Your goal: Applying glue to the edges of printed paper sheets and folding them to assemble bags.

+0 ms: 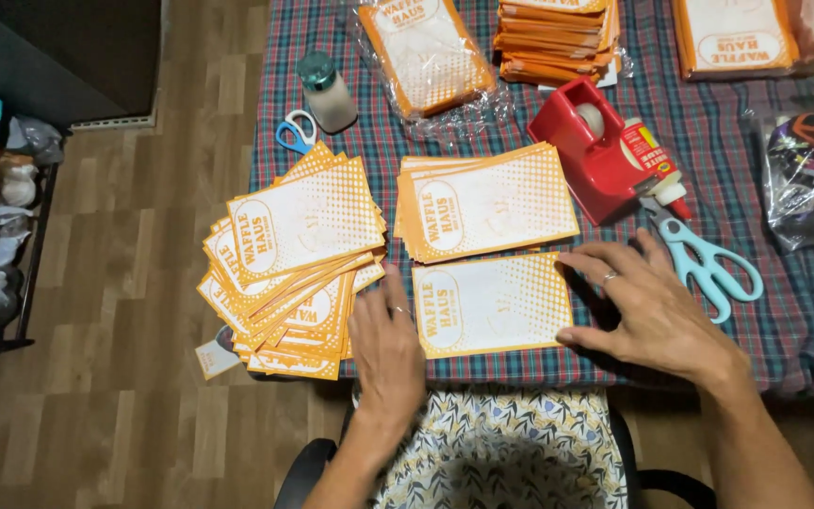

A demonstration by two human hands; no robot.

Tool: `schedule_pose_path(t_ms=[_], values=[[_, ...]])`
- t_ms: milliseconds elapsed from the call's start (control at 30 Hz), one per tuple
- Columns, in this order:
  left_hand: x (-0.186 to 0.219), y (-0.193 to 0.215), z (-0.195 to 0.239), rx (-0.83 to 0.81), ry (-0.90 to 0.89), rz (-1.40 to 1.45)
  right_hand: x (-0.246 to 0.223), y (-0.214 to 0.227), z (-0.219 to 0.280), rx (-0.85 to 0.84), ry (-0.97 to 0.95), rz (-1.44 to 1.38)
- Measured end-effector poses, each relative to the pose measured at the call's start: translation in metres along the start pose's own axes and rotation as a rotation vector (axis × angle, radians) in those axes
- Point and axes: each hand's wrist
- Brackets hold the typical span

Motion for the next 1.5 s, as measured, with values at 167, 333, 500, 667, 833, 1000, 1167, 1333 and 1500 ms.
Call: schedule_pose_path(t_ms=[167,333,500,667,833,1000,1167,1333,1500], values=[[0.053,0.022,0.001,-0.405,0.123,0.42,-0.006,-0.01,-0.037,0.326,0.109,0.126],[0.055,0.012,0.038,-0.38,-0.482,0.03,0.012,-0.037,-0.064,0.207,0.198,0.332],[0.01,0.057,0.012,-0.138,-0.332,0.774,0.003,-0.03,-0.048,0.384,0.291,0.266],[-0.072,0.081,-0.063,0.203,-0.12,0.399,-0.016,-0.046,-0.001,0.487,0.288,0.156],[-0.109,0.017,-0.081,-0.042,-0.125,0.088,-0.036,-0.077,0.042,0.386,0.239,0.077],[-0.027,0.025,-0.067,-0.165,-0.32,0.628,-0.056,-0.064,0.042,0.429,0.104,-0.121],[0.032,0.017,0.004,-0.187,-0.509,0.473,-0.059,-0.058,0.049,0.485,-0.054,-0.245],[0.037,0.009,0.016,-0.047,-0.516,0.491,-0.061,-0.049,0.052,0.469,-0.14,-0.387],[0.035,0.006,0.023,-0.167,-0.486,0.492,-0.058,-0.041,0.057,0.541,-0.207,-0.4]])
Point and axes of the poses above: each hand's wrist, its own z-axis away from the middle knuckle, its own y-axis out of the back of the hand, x = y × z, and after that the axes turned 5 degrees about -z, right-handed
